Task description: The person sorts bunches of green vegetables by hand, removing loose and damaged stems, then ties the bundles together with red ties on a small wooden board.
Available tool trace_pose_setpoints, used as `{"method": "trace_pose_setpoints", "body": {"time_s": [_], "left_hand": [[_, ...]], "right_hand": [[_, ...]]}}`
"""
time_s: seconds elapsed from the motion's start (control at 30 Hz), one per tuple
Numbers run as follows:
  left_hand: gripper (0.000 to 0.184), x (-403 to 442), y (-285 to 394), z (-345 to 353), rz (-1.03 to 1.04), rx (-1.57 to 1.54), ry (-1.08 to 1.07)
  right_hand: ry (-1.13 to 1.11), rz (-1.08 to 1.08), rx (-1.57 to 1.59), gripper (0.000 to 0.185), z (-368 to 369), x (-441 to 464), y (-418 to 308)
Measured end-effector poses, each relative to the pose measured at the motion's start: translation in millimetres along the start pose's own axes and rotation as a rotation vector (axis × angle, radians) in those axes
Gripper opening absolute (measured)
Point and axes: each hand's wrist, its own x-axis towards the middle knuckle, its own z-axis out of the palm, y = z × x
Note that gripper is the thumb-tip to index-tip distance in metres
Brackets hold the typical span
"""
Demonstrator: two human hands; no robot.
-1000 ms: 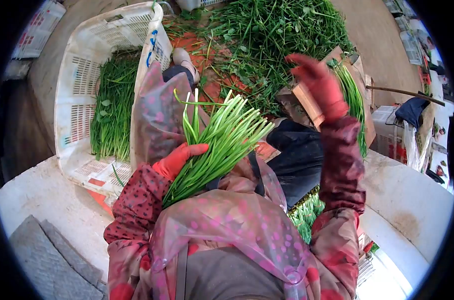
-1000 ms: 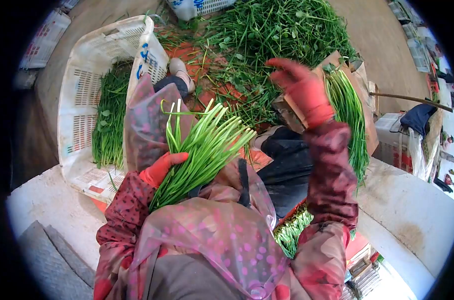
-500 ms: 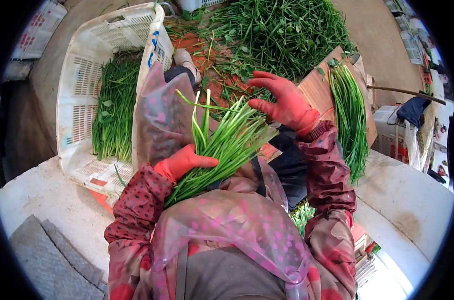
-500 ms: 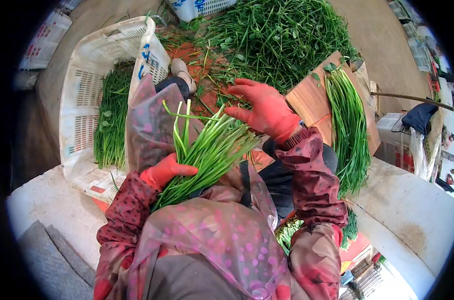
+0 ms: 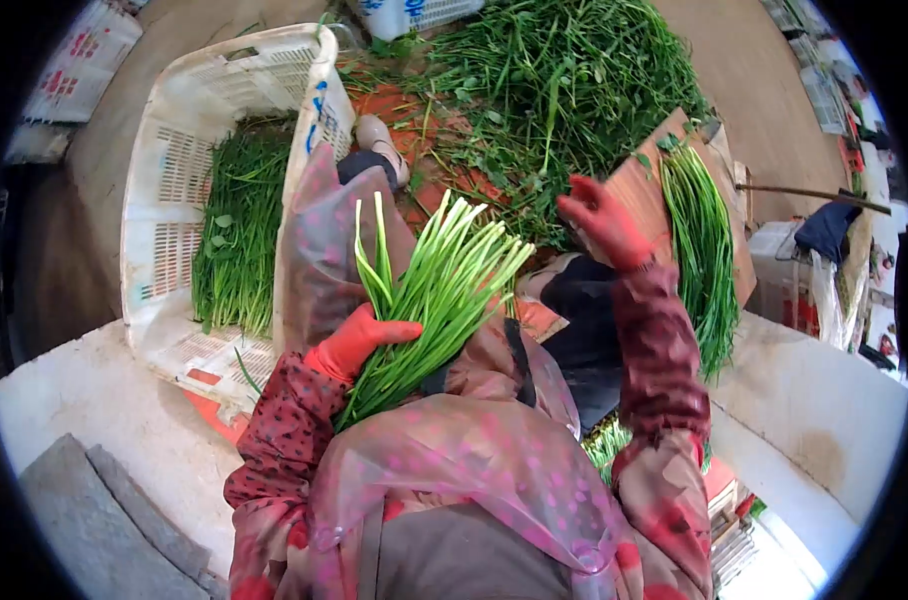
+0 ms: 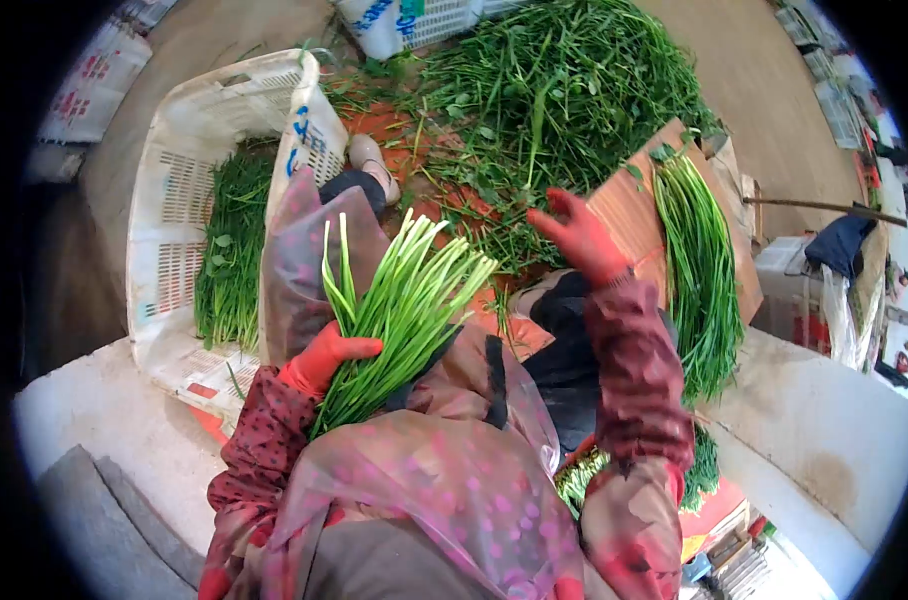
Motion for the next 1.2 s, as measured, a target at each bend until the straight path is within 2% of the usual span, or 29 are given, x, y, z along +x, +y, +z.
{"method": "trace_pose_setpoints", "body": {"time_s": [0.07,0.13,0.17,0.2,0.27,0.33,0.4,0.43,0.47,0.53,0.57,0.6,0.67,0.73,0.8,0.87,0.93,0.97,1.03,1.07,1.13,1.17,1.2], "left_hand": [[0.05,-2.3,1.2,-2.2,-0.017,-0.09,0.019],[0.049,-1.8,4.3,5.6,-0.022,-0.061,0.019],[0.048,-1.2,4.9,10.4,-0.033,-0.031,0.016],[0.048,-0.4,4.9,13.3,-0.044,-0.024,0.01],[0.048,3.0,6.1,19.0,-0.267,0.117,-0.079],[0.049,5.4,3.4,18.1,-0.241,0.132,-0.097],[0.045,4.9,7.9,11.3,0.003,0.391,-0.134],[0.048,5.1,16.4,3.4,-0.019,0.458,-0.186],[0.048,9.0,21.5,-0.2,-0.018,0.463,-0.184],[0.068,17.1,37.2,1.0,0.145,0.216,-0.159],[0.057,23.4,43.6,3.4,0.16,0.255,-0.159],[0.057,28.7,49.2,6.6,0.151,0.255,-0.16],[0.045,37.4,56.9,12.8,0.105,0.521,0.063],[0.04,47.2,58.6,14.7,0.141,0.612,0.061],[0.037,58.9,59.6,8.8,0.093,0.8,0.015],[0.037,68.5,60.0,7.7,0.097,0.82,-0.018],[0.041,72.1,61.0,6.1,-0.023,0.813,-0.07],[0.041,70.3,61.3,5.7,-0.028,0.816,-0.07],[0.035,62.7,67.6,11.5,0.136,1.098,0.269],[0.035,57.9,69.1,15.9,0.135,1.104,0.261],[0.031,37.7,68.5,33.4,0.726,1.423,0.374],[0.031,29.9,67.8,47.3,0.727,1.423,0.378],[0.032,23.9,66.8,67.4,0.841,1.56,0.328]], "right_hand": [[-0.24,0.139,0.459,0.083,18.7,-50.1,-33.0],[-0.417,0.173,0.73,0.08,54.4,-72.8,-33.9],[-0.423,0.225,0.773,0.077,71.6,-75.5,-40.8],[-0.383,0.075,1.044,0.071,92.5,-75.6,-51.2],[-0.311,0.007,1.246,0.058,117.8,-59.0,-67.1],[-0.34,0.05,1.163,0.045,115.6,-47.5,-87.4],[-0.346,0.029,1.171,0.038,117.2,-43.8,-89.7],[-0.35,0.02,1.171,0.032,117.5,-42.7,-91.1],[-0.35,0.015,1.174,0.032,117.3,-43.4,-92.1],[-0.298,0.017,1.152,0.028,115.3,-49.8,-95.3],[-0.287,0.012,1.138,0.029,114.9,-50.2,-95.9],[-0.282,0.018,1.145,0.029,115.8,-49.3,-94.3],[-0.149,-0.067,0.951,0.031,119.8,-47.1,-91.2],[-0.115,-0.08,0.93,0.032,120.9,-48.5,-94.3],[-0.119,-0.187,0.976,0.03,120.4,-50.0,-97.1],[-0.163,-0.159,1.054,0.028,119.3,-49.1,-95.7],[-0.309,-0.078,1.097,0.025,123.5,-41.2,-82.9],[-0.291,-0.052,1.113,0.018,131.0,-34.0,-72.4],[-0.261,-0.015,1.081,0.016,130.9,-32.1,-71.6],[-0.234,0.021,1.041,0.015,130.4,-31.5,-71.1],[-0.219,0.039,1.028,0.014,129.8,-31.7,-73.2],[-0.222,0.03,0.979,0.015,130.3,-27.9,-73.0],[-0.228,0.017,0.929,0.015,131.1,-24.6,-74.4]]}}
